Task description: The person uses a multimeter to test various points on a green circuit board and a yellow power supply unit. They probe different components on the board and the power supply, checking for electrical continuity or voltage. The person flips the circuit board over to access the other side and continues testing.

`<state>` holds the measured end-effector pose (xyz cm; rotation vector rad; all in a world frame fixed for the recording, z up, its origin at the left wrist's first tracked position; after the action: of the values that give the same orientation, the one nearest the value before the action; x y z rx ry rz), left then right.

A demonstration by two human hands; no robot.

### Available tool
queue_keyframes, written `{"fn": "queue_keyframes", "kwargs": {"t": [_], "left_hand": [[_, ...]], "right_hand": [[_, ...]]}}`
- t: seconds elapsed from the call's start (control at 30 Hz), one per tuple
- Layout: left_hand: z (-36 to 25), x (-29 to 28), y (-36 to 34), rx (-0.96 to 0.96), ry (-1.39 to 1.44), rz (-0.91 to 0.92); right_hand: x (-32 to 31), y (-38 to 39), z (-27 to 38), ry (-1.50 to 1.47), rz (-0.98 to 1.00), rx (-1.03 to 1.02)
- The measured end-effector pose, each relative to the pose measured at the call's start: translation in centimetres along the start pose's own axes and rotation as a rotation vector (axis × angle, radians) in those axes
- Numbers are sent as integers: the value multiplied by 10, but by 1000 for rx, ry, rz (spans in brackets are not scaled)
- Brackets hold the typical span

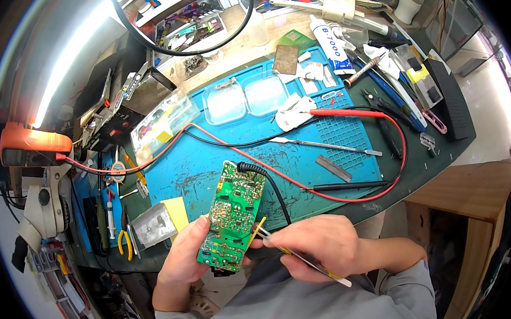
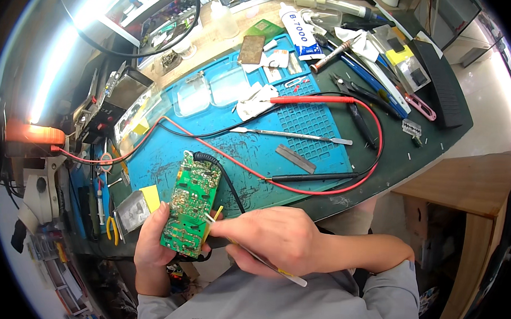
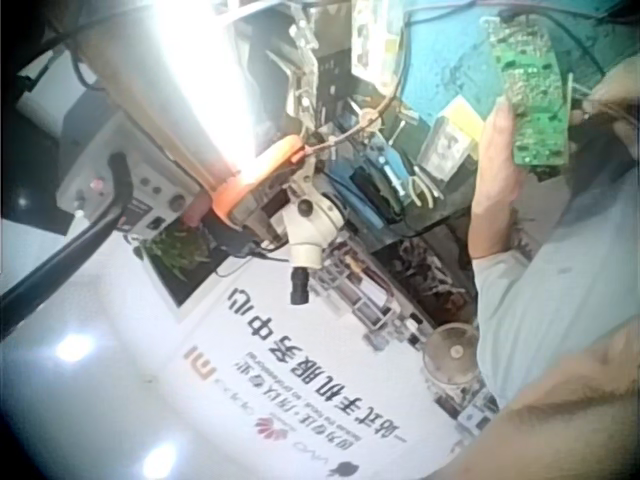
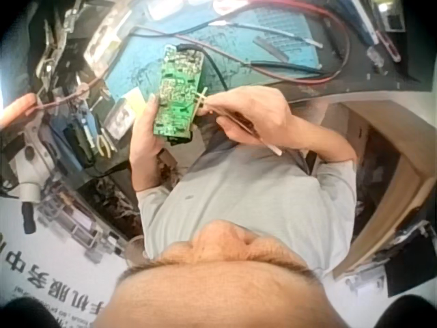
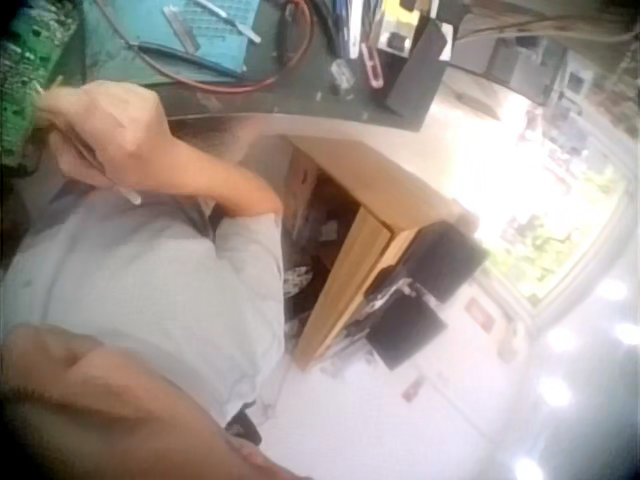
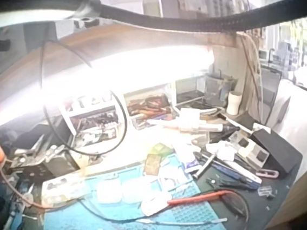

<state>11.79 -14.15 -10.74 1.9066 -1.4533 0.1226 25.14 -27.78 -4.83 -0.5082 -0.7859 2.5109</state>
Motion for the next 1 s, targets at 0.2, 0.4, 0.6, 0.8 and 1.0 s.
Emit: {"fn": "queue_keyframes", "kwargs": {"t": [0.2,0.4,0.6,0.8,1.0], "left_hand": [[0,-1,-1,-17,19,-52],[0,-1,-1,-19,11,-62],[0,-1,0,-27,11,-66],[-1,0,-1,-28,5,-71],[-2,0,0,-29,1,-71]], "right_hand": [[-5,1,-2,98,-18,-11],[0,1,-7,134,-1,4],[3,0,-8,135,-18,-15],[3,1,-10,135,-16,-16],[4,0,-8,127,-7,-12]]}}
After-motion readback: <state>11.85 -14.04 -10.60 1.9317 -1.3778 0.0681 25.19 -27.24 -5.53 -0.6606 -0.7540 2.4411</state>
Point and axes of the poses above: each hand's wrist, its own y-axis away from the middle knuckle, its own x-axis out of the palm, z = x × y, the point moved 9 cm from there along -y, towards the middle knuckle, and after that the axes turned 2 degrees about -y, right-handed, at the moved point
